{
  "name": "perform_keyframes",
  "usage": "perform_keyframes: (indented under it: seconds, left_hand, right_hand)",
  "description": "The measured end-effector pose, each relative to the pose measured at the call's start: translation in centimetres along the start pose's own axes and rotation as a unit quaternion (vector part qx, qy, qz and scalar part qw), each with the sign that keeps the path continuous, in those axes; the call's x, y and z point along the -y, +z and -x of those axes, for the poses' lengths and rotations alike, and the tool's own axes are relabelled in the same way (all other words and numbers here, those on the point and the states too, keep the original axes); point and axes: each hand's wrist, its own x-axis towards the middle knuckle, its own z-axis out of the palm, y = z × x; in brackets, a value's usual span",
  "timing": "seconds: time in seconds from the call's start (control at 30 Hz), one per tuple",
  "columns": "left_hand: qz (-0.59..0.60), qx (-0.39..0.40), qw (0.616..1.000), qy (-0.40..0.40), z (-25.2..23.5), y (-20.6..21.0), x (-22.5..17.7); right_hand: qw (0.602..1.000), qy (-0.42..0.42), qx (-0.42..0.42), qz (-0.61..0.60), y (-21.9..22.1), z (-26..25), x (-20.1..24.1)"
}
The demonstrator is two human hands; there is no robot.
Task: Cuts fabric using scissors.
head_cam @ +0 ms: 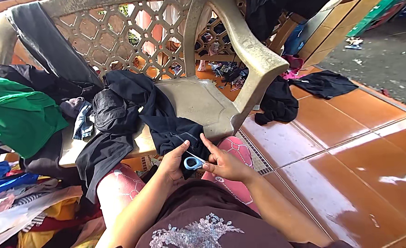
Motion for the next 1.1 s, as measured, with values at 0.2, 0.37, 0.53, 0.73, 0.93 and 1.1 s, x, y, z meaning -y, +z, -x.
perform_keyframes:
  seconds: [0.2, 0.37, 0.53, 0.73, 0.93, 1.1]
  left_hand:
    - [0.023, -0.017, 0.999, 0.021, -0.3, -0.2, 0.2]
    - [0.014, -0.030, 0.998, 0.045, -0.4, -0.1, 0.3]
    - [0.000, -0.051, 0.996, 0.071, -0.3, 0.2, 0.3]
    - [-0.015, -0.024, 0.998, 0.058, -0.1, 0.1, 0.7]
    - [0.014, -0.045, 0.998, 0.045, 0.1, 0.7, 0.9]
    - [0.023, -0.077, 0.995, 0.066, 0.1, 1.1, 1.4]
  right_hand:
    - [0.990, -0.076, -0.065, 0.095, 1.5, 0.8, -1.1]
    - [0.975, -0.148, -0.110, 0.126, 1.8, 1.3, -0.9]
    - [0.963, -0.183, -0.147, 0.134, 2.1, 1.5, 0.7]
    - [0.967, -0.029, -0.131, 0.215, 2.1, 0.6, 1.4]
    - [0.963, -0.021, -0.165, 0.213, 2.7, 0.4, 1.1]
    - [0.962, 0.024, -0.163, 0.216, 3.1, 0.4, 2.1]
